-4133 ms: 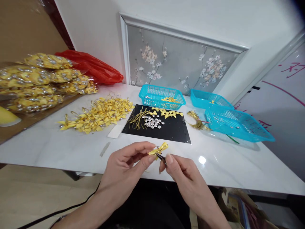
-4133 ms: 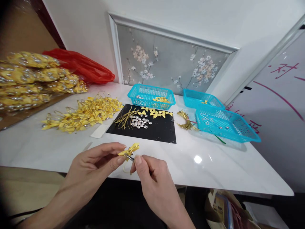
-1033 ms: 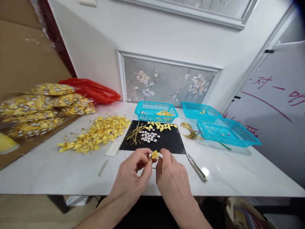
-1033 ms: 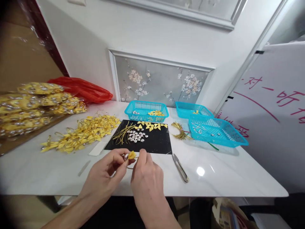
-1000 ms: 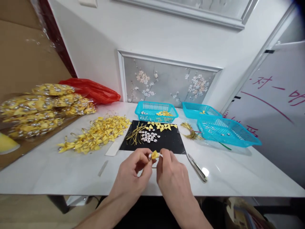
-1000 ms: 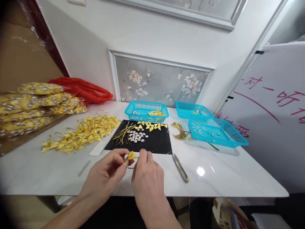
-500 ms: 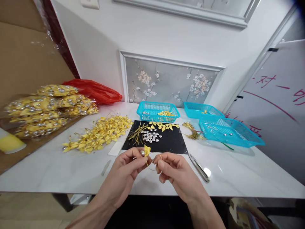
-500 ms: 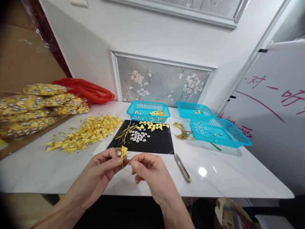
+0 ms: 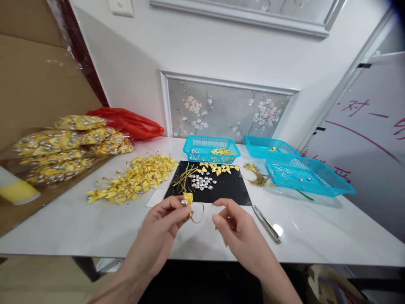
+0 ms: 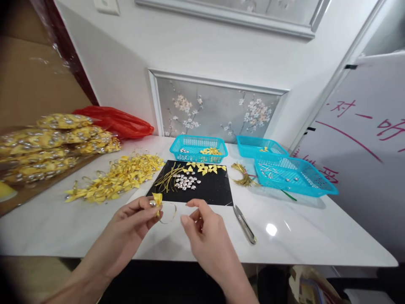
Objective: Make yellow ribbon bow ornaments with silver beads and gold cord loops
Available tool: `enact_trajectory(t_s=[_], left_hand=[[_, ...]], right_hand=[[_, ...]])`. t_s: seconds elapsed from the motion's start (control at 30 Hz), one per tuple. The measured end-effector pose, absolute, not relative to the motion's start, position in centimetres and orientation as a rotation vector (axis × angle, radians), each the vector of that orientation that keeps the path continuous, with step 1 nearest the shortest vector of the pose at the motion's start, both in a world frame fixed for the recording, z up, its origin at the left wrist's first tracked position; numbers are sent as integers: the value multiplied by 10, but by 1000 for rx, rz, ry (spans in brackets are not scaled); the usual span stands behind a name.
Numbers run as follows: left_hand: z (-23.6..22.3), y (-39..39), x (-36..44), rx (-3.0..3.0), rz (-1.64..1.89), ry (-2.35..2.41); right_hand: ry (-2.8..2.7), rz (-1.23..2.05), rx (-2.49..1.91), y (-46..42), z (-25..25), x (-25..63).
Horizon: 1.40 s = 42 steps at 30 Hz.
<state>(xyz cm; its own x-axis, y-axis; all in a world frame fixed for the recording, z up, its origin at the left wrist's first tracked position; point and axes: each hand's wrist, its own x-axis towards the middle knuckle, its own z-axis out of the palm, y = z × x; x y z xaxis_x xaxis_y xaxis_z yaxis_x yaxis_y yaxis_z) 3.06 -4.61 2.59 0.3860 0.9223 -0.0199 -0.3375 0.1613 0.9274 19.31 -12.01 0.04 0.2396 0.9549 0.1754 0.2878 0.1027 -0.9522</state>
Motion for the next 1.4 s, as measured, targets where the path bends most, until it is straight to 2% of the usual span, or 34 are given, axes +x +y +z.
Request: enact_trajectory(t_s=[0.17, 0.5, 0.67, 0.83, 1.17, 1.23, 1.4], left_hand=[[31, -44, 30, 766, 935, 679], [29, -47, 26, 707, 896, 693], [28, -48, 25, 698, 934, 672], [30, -52, 26, 727, 973, 647], [21, -65, 28, 1081, 1100, 717], [22, -63, 26, 1056, 1088, 701], [33, -59, 19, 806, 965, 587]], right_hand=[[-972, 1206, -1113, -116, -7, 197], [-658, 1633, -710, -108, -2, 173], [-628, 1613, -698, -112, 0, 174], [-697, 1435, -857, -113, -3, 168], [-991, 578, -1404, -106, -7, 155], [-1072, 631, -1403, -109, -4, 158], [-927, 1208, -1027, -117, 2, 175]])
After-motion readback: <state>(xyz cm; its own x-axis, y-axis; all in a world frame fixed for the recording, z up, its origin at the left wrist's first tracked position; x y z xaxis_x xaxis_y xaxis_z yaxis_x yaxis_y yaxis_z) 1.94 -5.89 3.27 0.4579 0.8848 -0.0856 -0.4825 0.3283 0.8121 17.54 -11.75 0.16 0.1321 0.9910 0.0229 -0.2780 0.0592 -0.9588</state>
